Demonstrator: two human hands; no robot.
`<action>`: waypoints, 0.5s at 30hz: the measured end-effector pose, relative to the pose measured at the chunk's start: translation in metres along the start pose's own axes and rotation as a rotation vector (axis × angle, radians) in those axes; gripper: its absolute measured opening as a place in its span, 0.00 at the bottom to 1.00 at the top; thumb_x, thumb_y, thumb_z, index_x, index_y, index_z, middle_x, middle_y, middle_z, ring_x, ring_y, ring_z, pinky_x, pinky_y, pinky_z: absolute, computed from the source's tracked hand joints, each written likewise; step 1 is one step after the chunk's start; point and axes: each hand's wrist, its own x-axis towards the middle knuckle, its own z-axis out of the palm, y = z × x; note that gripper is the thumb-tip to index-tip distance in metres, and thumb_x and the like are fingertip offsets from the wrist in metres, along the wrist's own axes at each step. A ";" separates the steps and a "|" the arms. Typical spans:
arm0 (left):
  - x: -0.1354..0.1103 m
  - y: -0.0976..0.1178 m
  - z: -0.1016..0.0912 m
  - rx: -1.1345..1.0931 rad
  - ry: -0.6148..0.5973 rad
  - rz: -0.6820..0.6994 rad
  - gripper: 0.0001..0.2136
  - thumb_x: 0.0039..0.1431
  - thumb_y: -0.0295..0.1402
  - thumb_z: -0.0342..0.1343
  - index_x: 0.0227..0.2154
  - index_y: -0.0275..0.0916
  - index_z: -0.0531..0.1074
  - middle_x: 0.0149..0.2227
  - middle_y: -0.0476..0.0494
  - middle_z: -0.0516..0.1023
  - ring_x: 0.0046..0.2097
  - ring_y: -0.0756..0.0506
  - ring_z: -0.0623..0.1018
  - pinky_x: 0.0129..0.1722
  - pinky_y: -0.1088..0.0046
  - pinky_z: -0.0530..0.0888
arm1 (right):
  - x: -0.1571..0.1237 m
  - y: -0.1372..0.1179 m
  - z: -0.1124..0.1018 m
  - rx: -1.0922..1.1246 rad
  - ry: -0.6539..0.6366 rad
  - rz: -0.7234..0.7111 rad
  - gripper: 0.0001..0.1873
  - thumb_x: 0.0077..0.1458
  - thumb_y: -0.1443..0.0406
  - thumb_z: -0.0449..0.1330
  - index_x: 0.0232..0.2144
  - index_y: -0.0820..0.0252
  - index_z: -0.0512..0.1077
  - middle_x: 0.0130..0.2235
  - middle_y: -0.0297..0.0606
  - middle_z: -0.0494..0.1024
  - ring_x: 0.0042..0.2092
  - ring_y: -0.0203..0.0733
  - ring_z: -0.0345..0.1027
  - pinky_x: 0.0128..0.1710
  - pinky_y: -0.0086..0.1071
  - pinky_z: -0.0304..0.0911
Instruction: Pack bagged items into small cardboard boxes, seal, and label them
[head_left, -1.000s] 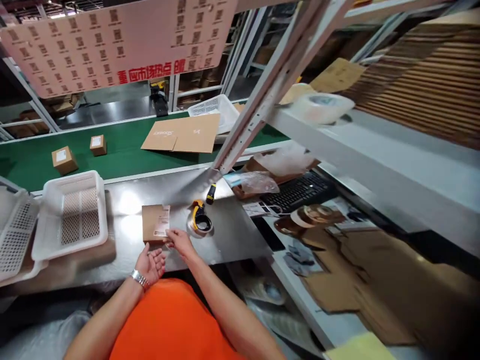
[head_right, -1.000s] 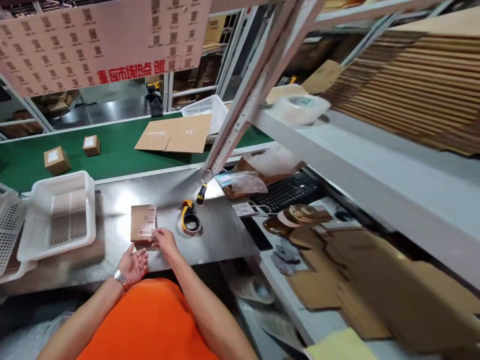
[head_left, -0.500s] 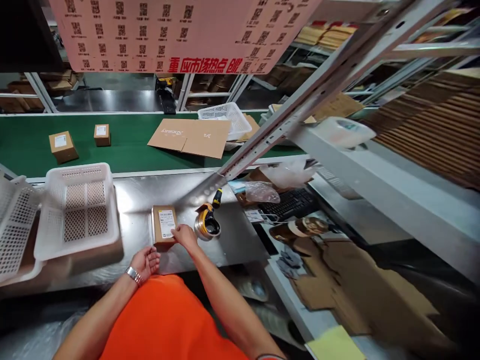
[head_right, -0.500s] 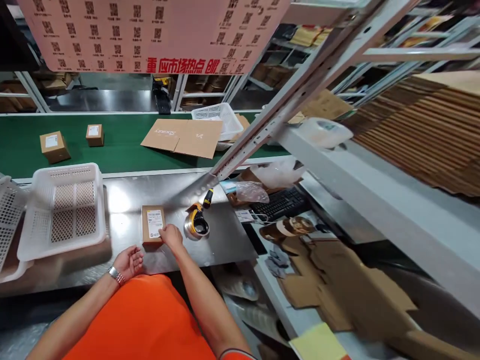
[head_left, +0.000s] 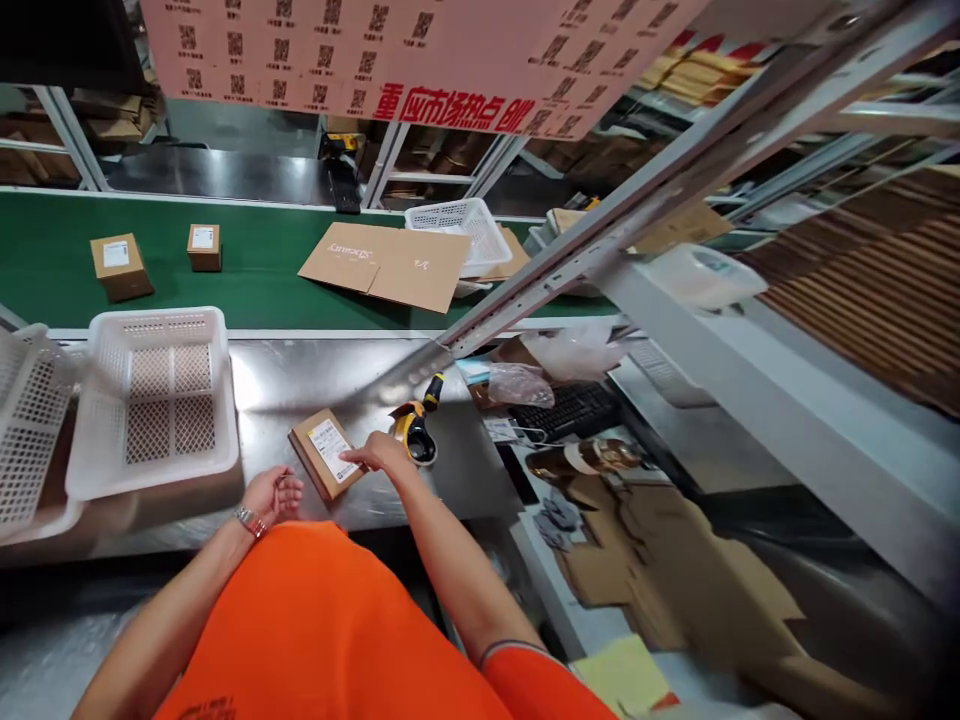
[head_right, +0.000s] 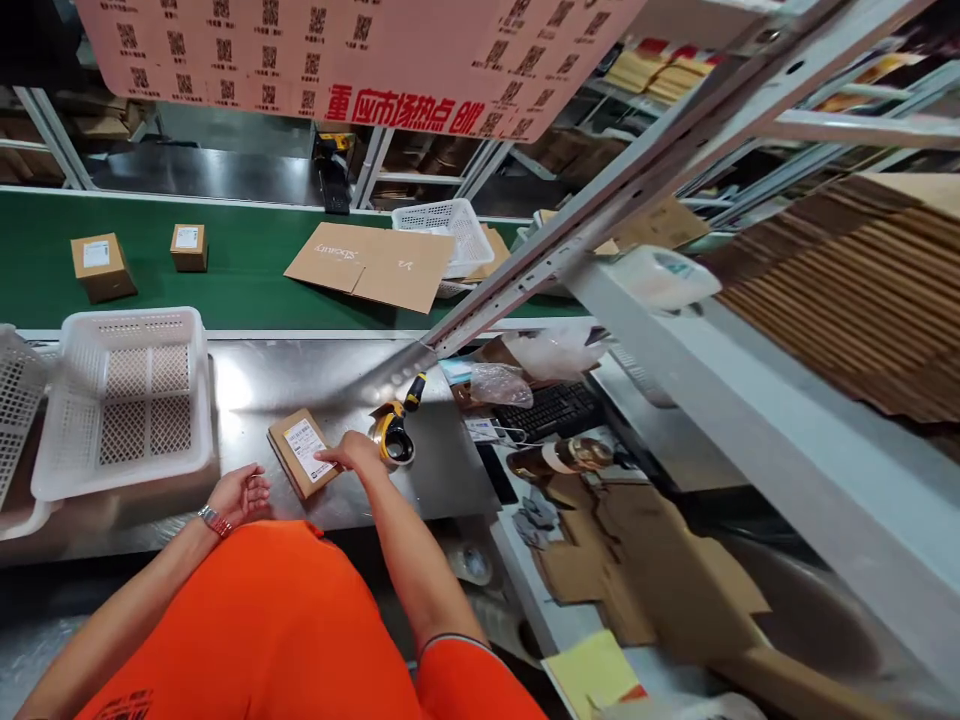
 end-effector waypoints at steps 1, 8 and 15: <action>-0.002 0.001 0.002 0.026 0.029 0.024 0.08 0.78 0.31 0.53 0.41 0.36 0.73 0.25 0.46 0.83 0.22 0.49 0.82 0.24 0.78 0.76 | 0.003 0.004 0.002 0.080 -0.048 -0.017 0.32 0.55 0.39 0.75 0.22 0.60 0.78 0.26 0.46 0.83 0.40 0.55 0.84 0.47 0.40 0.75; -0.003 -0.005 0.009 0.061 0.139 0.124 0.07 0.75 0.31 0.58 0.38 0.37 0.73 0.26 0.46 0.83 0.23 0.50 0.82 0.24 0.79 0.75 | 0.022 0.032 0.010 0.430 -0.197 -0.231 0.18 0.48 0.60 0.82 0.34 0.61 0.80 0.29 0.37 0.85 0.33 0.42 0.82 0.40 0.33 0.79; 0.006 -0.026 0.021 0.125 0.192 0.210 0.07 0.65 0.32 0.68 0.36 0.37 0.75 0.30 0.46 0.84 0.28 0.50 0.82 0.28 0.79 0.75 | 0.037 0.044 0.005 0.457 0.079 -0.487 0.23 0.57 0.67 0.73 0.54 0.64 0.81 0.50 0.52 0.88 0.53 0.54 0.84 0.59 0.49 0.78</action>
